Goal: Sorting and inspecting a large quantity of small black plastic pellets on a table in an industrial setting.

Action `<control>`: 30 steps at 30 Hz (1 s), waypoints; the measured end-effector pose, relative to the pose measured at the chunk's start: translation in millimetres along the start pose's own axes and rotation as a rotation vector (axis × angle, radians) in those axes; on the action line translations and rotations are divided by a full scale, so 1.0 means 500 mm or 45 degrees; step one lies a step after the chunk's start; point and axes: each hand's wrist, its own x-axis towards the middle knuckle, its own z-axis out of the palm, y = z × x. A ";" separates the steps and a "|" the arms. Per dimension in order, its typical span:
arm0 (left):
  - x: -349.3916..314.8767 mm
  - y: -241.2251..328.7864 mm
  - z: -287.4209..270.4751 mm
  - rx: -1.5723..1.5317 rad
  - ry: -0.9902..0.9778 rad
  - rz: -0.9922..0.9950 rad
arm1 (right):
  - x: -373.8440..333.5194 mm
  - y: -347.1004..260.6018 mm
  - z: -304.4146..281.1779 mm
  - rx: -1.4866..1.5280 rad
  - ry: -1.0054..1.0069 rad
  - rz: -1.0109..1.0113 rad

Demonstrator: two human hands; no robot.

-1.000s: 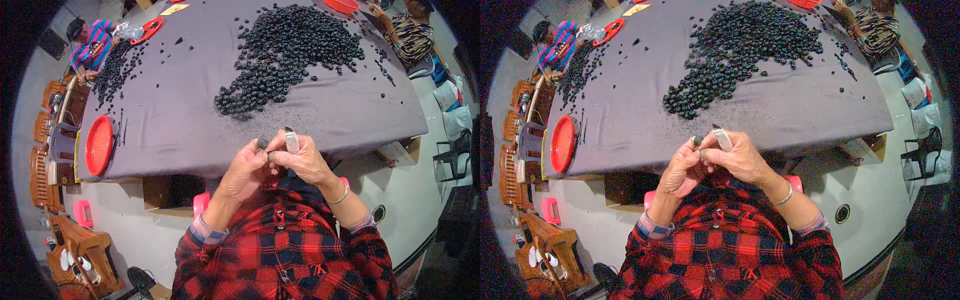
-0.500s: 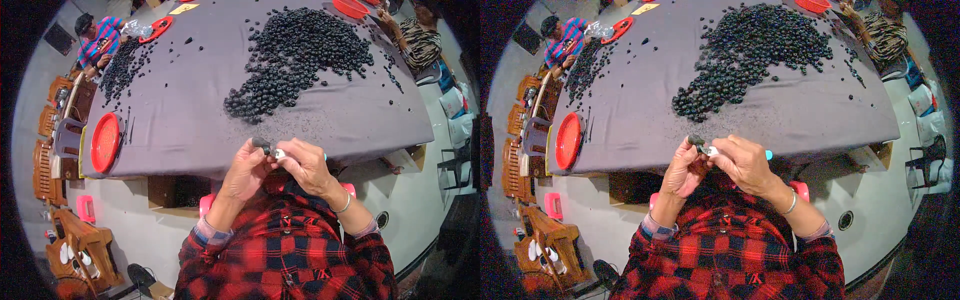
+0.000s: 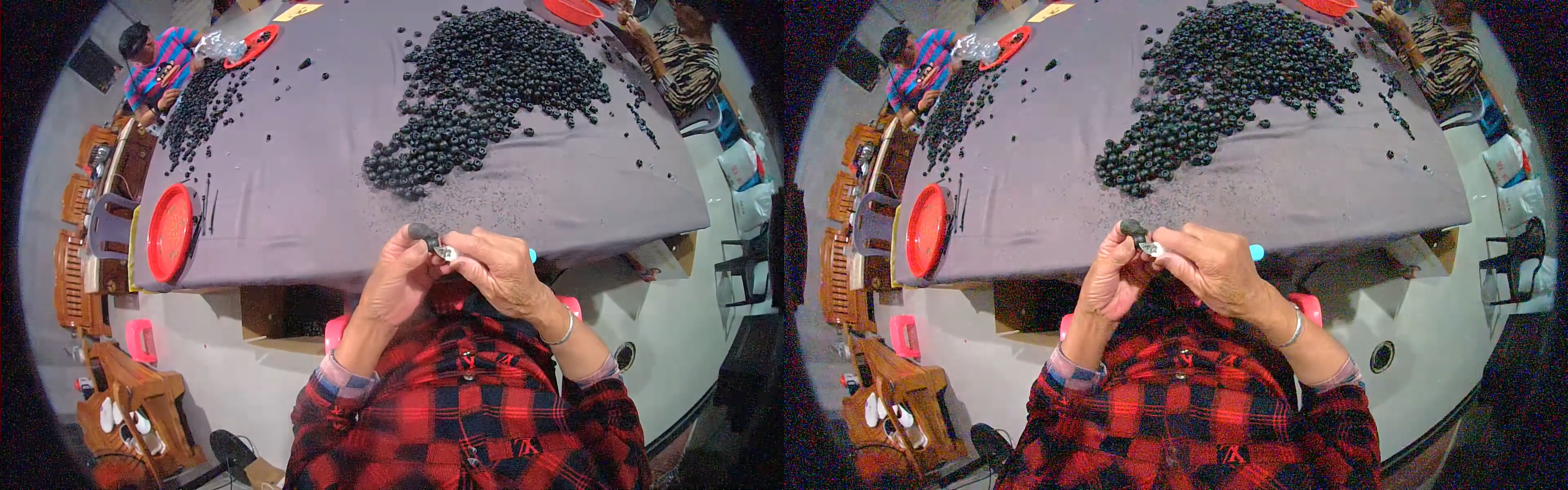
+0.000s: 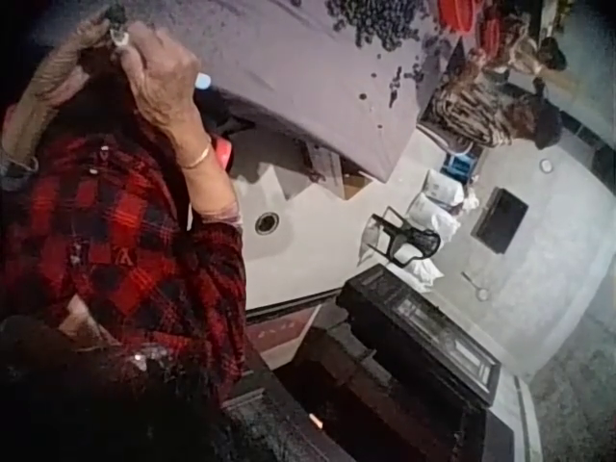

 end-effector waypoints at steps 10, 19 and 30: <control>-0.003 -0.004 -0.017 0.011 -0.019 0.004 | 0.002 -0.004 0.001 0.082 0.010 0.006; 0.008 -0.018 -0.032 0.162 0.072 0.033 | 0.005 0.013 0.024 0.145 0.039 0.115; 0.007 -0.014 -0.019 0.085 0.128 -0.046 | 0.019 0.005 -0.028 0.004 0.060 0.369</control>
